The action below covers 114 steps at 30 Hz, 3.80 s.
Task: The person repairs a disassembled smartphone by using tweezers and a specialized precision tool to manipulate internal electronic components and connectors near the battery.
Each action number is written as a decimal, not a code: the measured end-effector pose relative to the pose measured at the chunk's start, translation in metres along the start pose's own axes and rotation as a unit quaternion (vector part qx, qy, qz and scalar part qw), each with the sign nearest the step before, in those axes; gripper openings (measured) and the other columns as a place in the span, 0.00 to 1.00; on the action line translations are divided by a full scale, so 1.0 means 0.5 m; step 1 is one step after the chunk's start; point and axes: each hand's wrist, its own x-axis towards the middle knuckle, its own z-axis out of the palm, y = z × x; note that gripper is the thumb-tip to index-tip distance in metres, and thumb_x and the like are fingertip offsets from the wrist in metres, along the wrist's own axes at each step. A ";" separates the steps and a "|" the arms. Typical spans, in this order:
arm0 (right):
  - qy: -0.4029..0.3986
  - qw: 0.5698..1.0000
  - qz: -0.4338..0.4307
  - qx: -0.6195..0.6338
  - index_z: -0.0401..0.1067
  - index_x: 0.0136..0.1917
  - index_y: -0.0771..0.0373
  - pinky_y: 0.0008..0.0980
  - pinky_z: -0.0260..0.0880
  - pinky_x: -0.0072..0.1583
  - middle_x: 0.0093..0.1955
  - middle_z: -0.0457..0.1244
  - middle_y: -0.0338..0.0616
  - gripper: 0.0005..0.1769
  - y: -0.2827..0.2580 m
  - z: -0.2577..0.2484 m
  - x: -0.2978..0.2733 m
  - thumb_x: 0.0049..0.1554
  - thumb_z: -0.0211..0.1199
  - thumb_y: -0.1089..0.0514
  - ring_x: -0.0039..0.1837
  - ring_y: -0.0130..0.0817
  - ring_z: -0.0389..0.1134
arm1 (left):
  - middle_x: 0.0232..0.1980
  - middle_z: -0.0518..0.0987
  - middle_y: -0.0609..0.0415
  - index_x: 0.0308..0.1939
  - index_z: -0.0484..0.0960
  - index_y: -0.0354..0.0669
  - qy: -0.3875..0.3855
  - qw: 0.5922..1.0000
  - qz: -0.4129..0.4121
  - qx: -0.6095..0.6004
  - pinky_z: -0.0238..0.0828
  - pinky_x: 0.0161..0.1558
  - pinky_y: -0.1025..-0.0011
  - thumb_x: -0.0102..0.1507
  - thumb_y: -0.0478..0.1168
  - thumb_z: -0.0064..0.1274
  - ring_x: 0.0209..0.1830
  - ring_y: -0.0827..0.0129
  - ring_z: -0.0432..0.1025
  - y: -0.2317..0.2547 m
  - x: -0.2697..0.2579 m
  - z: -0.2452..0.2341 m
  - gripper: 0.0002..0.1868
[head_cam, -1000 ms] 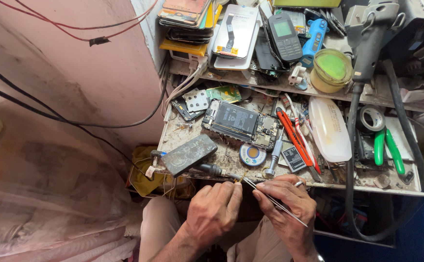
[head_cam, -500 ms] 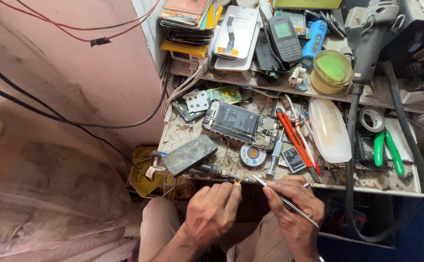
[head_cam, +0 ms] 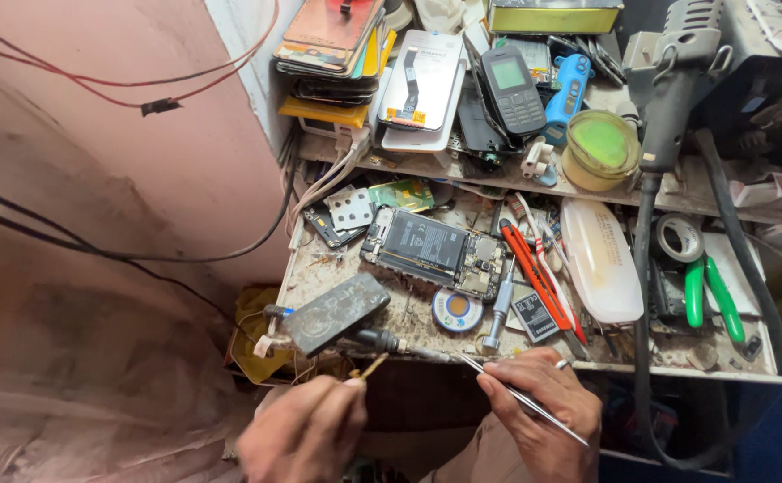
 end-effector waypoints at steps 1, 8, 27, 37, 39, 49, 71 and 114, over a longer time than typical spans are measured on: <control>-0.002 1.000 -0.017 0.008 0.80 0.43 0.65 0.31 0.72 0.51 0.40 0.73 0.42 0.10 0.005 0.000 0.005 0.45 0.76 0.65 0.45 0.34 0.74 | 0.40 0.79 0.56 0.41 0.84 0.40 0.006 1.000 -0.001 -0.001 0.77 0.41 0.73 0.56 0.33 0.66 0.35 0.69 0.78 -0.013 -0.003 -0.005 0.11; -0.065 0.989 -0.119 0.060 0.81 0.41 0.63 0.28 0.71 0.48 0.38 0.73 0.40 0.10 0.063 -0.011 0.043 0.44 0.78 0.64 0.41 0.29 0.76 | 0.43 0.82 0.55 0.43 0.81 0.40 -0.016 1.000 0.011 0.003 0.77 0.45 0.79 0.61 0.31 0.64 0.40 0.74 0.81 -0.173 -0.122 -0.026 0.09; -0.133 0.985 0.008 0.110 0.82 0.39 0.56 0.22 0.75 0.42 0.35 0.73 0.36 0.12 0.143 -0.008 0.061 0.43 0.84 0.56 0.42 0.27 0.75 | 0.42 0.82 0.56 0.43 0.82 0.44 -0.093 0.991 -0.081 0.043 0.78 0.45 0.78 0.60 0.36 0.64 0.39 0.73 0.80 -0.344 -0.365 0.037 0.09; -0.219 0.966 0.039 0.132 0.83 0.40 0.57 0.23 0.79 0.45 0.38 0.74 0.37 0.11 0.160 -0.017 0.081 0.45 0.83 0.55 0.45 0.27 0.76 | 0.43 0.82 0.55 0.43 0.82 0.44 -0.098 0.990 -0.087 0.050 0.78 0.43 0.77 0.60 0.36 0.63 0.38 0.73 0.80 -0.362 -0.374 0.056 0.09; -0.236 0.960 0.061 0.137 0.84 0.41 0.57 0.24 0.79 0.46 0.39 0.75 0.38 0.11 0.163 -0.020 0.081 0.45 0.83 0.55 0.46 0.28 0.76 | 0.43 0.83 0.55 0.44 0.83 0.44 -0.098 0.990 -0.084 0.053 0.78 0.43 0.77 0.60 0.36 0.63 0.38 0.73 0.80 -0.362 -0.374 0.055 0.09; -0.268 0.953 0.017 0.140 0.84 0.43 0.58 0.24 0.78 0.48 0.40 0.75 0.38 0.11 0.169 -0.020 0.091 0.47 0.82 0.55 0.47 0.28 0.76 | 0.43 0.83 0.55 0.44 0.83 0.44 -0.098 0.990 -0.088 0.060 0.79 0.42 0.77 0.61 0.37 0.62 0.37 0.73 0.81 -0.367 -0.365 0.046 0.09; -0.178 0.979 0.009 0.102 0.83 0.41 0.55 0.21 0.77 0.47 0.38 0.74 0.35 0.11 0.170 -0.010 0.074 0.45 0.82 0.57 0.44 0.25 0.75 | 0.43 0.83 0.54 0.45 0.84 0.43 -0.111 0.987 -0.096 0.060 0.80 0.40 0.76 0.61 0.38 0.61 0.36 0.72 0.81 -0.358 -0.358 0.036 0.10; -0.094 0.990 0.097 0.032 0.82 0.40 0.64 0.23 0.73 0.37 0.36 0.74 0.40 0.06 0.003 -0.006 0.060 0.48 0.74 0.61 0.36 0.25 0.74 | 0.45 0.83 0.54 0.44 0.82 0.41 -0.252 0.967 0.024 -0.012 0.76 0.35 0.65 0.59 0.34 0.59 0.38 0.59 0.79 -0.185 0.191 -0.050 0.09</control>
